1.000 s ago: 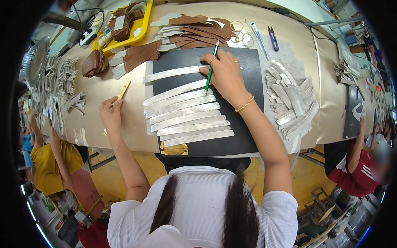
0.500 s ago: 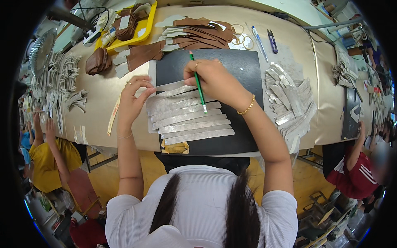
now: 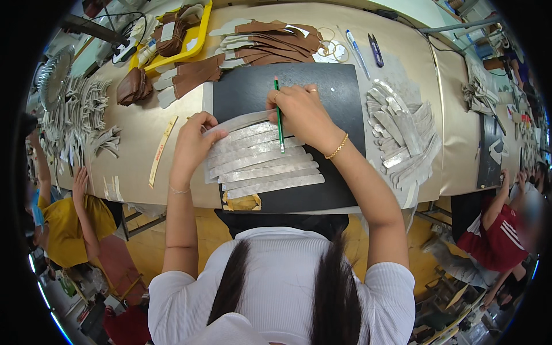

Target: The person measures and marks multiple white fabric strips using a ruler and a green pencil. They repeatedly align the ruler, make marks, and stack the marked strips on the table.

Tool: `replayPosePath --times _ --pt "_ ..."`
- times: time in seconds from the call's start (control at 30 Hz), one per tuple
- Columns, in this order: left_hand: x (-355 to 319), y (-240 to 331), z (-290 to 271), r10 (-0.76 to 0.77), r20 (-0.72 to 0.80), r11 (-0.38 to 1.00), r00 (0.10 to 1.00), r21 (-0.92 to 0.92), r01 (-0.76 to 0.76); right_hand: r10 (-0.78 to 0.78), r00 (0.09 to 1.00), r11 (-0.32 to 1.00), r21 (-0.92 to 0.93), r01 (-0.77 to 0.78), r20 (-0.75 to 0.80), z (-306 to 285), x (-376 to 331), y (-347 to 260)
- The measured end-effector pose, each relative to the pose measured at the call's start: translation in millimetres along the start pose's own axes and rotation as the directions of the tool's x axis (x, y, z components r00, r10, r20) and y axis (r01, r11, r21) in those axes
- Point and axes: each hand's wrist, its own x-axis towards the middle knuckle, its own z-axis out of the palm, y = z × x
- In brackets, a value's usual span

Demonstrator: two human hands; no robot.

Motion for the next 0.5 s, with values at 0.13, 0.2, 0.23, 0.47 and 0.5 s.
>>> replayPosePath --times 0.13,0.2,0.23,0.47,0.5 --pt "-3 -3 -20 -0.079 0.054 0.97 0.995 -0.228 0.089 0.154 0.977 0.918 0.344 -0.196 0.148 -25 4 -18" --pt "-8 -6 -24 -0.104 0.135 0.943 0.985 -0.302 0.141 0.176 0.958 0.895 0.369 -0.252 0.226 -29 -1 -21" --pt "-12 -7 -24 -0.12 0.176 0.941 0.977 -0.294 0.169 0.17 0.948 0.903 0.343 -0.259 0.269 -26 -4 -19" --pt "-17 -13 -6 0.002 0.072 1.0 0.997 -0.025 0.0 0.075 0.997 0.986 -0.146 -0.079 -0.031 5 -23 -16" --pt "-17 -11 -6 -0.054 0.089 0.997 0.995 -0.048 0.059 0.071 0.997 0.99 -0.123 -0.073 -0.023 5 -23 -15"
